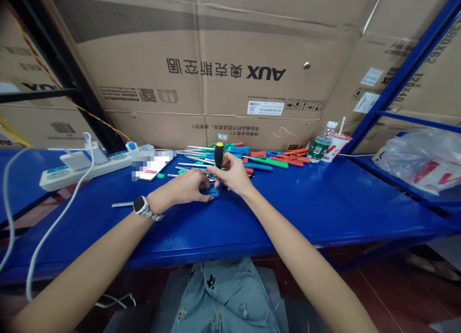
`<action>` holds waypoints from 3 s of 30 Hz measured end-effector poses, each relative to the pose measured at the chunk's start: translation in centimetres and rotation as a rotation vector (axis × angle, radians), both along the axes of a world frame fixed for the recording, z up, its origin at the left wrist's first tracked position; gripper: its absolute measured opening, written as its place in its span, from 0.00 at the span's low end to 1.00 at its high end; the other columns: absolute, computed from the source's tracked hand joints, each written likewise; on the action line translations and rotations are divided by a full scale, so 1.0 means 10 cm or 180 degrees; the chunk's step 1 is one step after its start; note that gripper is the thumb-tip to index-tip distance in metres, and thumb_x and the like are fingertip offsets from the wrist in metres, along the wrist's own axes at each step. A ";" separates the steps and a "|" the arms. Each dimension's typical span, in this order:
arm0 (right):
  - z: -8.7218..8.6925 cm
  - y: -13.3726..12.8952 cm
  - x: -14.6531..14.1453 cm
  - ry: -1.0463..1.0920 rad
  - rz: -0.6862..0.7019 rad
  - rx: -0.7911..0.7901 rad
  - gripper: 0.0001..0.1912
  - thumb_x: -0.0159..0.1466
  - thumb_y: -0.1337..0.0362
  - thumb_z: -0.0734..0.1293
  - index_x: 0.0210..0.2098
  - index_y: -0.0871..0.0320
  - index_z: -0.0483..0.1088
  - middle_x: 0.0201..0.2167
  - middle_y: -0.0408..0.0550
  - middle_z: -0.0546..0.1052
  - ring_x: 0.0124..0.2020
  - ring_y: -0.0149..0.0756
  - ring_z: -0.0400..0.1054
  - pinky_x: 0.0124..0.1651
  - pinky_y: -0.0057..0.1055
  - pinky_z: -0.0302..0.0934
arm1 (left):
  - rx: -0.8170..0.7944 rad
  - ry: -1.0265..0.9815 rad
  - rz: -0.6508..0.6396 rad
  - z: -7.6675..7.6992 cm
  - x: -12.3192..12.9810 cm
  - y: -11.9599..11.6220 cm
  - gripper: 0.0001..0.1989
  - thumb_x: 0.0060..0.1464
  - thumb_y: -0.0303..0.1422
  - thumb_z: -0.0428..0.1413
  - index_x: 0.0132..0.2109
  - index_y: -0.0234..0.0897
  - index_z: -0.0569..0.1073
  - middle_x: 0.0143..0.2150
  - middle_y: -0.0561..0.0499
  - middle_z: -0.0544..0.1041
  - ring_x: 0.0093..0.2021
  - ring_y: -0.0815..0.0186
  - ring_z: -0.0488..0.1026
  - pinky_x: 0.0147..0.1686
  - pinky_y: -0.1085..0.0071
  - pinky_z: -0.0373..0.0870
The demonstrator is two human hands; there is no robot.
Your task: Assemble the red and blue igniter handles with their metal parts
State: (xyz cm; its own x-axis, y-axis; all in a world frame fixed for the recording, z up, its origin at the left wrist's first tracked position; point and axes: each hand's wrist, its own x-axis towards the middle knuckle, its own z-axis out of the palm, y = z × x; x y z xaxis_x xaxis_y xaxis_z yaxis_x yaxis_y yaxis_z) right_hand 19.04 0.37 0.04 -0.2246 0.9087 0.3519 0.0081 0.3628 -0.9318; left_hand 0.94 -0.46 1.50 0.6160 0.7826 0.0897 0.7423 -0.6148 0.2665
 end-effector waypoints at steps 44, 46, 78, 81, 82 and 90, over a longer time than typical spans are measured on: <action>-0.05 -0.32 0.78 -0.2455 -0.2067 -0.0168 0.21 0.66 0.50 0.65 0.23 0.54 0.63 0.22 0.48 0.75 0.28 0.43 0.73 0.31 0.34 0.58 | 0.0500 0.0008 -0.0504 -0.18 0.15 -0.03 0.17 0.60 0.46 0.62 0.42 0.35 0.77 0.43 0.43 0.77 0.46 0.54 0.72 0.45 0.60 0.67; -0.07 -0.37 0.84 -0.3288 -0.2189 -0.0471 0.18 0.66 0.53 0.64 0.24 0.55 0.67 0.29 0.53 0.79 0.37 0.49 0.77 0.36 0.37 0.61 | 0.0581 -0.0027 -0.0620 -0.21 0.18 -0.04 0.17 0.62 0.46 0.61 0.43 0.35 0.77 0.43 0.44 0.76 0.45 0.54 0.72 0.45 0.60 0.68; 0.32 0.29 0.81 -0.3157 -0.0192 0.1825 0.19 0.74 0.52 0.62 0.58 0.57 0.67 0.53 0.58 0.78 0.53 0.50 0.74 0.53 0.45 0.67 | 0.0985 -0.0458 -0.0724 0.29 -0.05 0.60 0.23 0.66 0.35 0.56 0.65 0.39 0.65 0.59 0.41 0.73 0.55 0.55 0.75 0.52 0.60 0.73; 0.27 0.71 0.89 -0.3378 -0.0360 0.1742 0.18 0.74 0.54 0.61 0.57 0.57 0.68 0.54 0.59 0.78 0.53 0.52 0.74 0.54 0.47 0.66 | 0.1085 -0.0187 -0.0573 0.25 -0.07 1.01 0.17 0.68 0.33 0.52 0.60 0.38 0.71 0.56 0.41 0.78 0.55 0.54 0.76 0.54 0.59 0.72; 0.25 0.85 0.90 -0.3521 -0.0374 0.1742 0.18 0.74 0.54 0.61 0.57 0.57 0.68 0.54 0.59 0.78 0.53 0.52 0.74 0.55 0.48 0.65 | 0.1073 -0.0087 -0.0525 0.23 -0.05 1.13 0.17 0.68 0.34 0.52 0.60 0.36 0.72 0.55 0.40 0.78 0.55 0.53 0.76 0.54 0.58 0.72; 0.08 1.29 0.95 -0.4096 -0.0630 0.2118 0.17 0.72 0.54 0.64 0.53 0.58 0.72 0.51 0.60 0.74 0.53 0.52 0.67 0.55 0.47 0.63 | 0.1158 0.0206 -0.0107 -0.04 0.08 1.52 0.16 0.66 0.31 0.53 0.58 0.36 0.75 0.52 0.41 0.76 0.53 0.53 0.75 0.53 0.59 0.71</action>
State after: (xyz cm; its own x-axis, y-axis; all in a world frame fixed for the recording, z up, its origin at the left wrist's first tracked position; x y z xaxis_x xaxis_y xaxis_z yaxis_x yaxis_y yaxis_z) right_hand 28.58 13.31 0.87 -0.5952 0.7148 0.3672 0.7881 0.6085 0.0930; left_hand 1.71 14.76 1.13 0.6545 0.6858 0.3183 0.7281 -0.6851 -0.0208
